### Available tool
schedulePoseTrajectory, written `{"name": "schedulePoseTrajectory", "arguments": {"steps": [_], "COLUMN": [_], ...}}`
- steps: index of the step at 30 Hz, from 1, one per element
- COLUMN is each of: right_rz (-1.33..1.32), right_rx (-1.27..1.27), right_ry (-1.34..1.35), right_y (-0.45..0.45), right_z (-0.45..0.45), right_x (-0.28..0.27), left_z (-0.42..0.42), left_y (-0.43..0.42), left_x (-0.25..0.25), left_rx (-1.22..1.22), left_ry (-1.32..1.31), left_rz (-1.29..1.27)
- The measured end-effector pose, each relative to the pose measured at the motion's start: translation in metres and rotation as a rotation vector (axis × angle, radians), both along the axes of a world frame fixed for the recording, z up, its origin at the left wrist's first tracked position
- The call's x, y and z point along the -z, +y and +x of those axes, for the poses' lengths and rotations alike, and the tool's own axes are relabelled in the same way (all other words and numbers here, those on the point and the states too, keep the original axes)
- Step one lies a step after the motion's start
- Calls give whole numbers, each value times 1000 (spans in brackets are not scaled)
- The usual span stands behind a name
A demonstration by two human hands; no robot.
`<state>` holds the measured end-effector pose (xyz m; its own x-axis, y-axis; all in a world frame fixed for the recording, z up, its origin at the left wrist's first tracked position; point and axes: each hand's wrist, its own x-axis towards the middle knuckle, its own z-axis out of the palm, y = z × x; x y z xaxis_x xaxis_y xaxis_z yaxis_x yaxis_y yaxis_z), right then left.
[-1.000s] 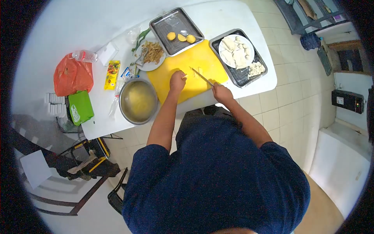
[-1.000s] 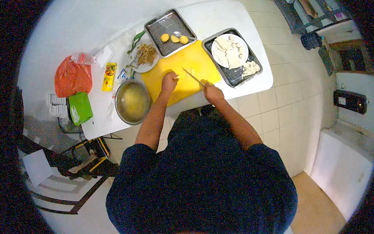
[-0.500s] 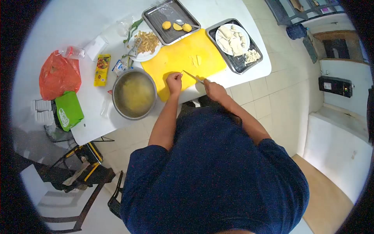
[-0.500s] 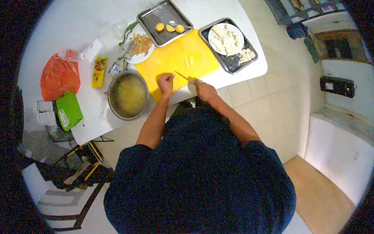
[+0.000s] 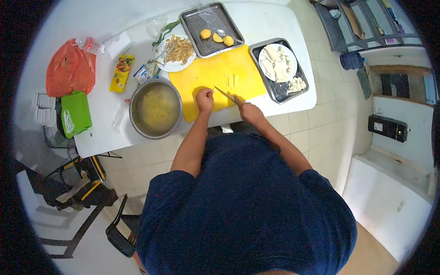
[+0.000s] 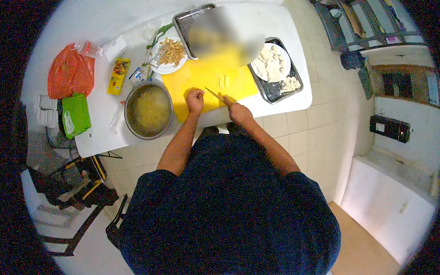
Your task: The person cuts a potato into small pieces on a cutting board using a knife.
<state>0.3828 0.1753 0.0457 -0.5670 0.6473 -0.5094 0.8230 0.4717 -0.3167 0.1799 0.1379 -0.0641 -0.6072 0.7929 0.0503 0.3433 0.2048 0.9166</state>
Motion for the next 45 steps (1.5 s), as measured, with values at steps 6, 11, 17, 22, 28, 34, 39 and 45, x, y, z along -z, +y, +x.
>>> {"name": "schedulePoseTrajectory", "arguments": {"steps": [6, 11, 17, 22, 28, 34, 39, 45], "right_rz": [30, 16, 23, 19, 49, 51, 110, 83], "right_rx": [-20, -38, -35, -33, -25, 23, -15, -71], "right_ry": [-19, -67, 3, 37, 29, -79, -16, -43], "right_y": [1, 4, 7, 8, -3, -5, -2, 2], "right_z": [-2, -7, -7, -13, -2, 16, 8, -4], "right_x": [-2, -14, -11, -7, 3, -15, -9, -3], "left_z": [-5, 1, 1, 0, -1, 1, -1, -3], "left_y": [7, 7, 8, 8, 6, 5, 1, 3], "left_x": [2, 15, 7, 1, 10, 4, 17, 26], "left_rx": [115, 14, -2, 10, 12, -3, 2, 4], "left_ry": [183, 291, 126, 129, 163, 61, 171, 168], "left_rz": [-72, -82, -205, -162, -125, -124, 20, -28]}}
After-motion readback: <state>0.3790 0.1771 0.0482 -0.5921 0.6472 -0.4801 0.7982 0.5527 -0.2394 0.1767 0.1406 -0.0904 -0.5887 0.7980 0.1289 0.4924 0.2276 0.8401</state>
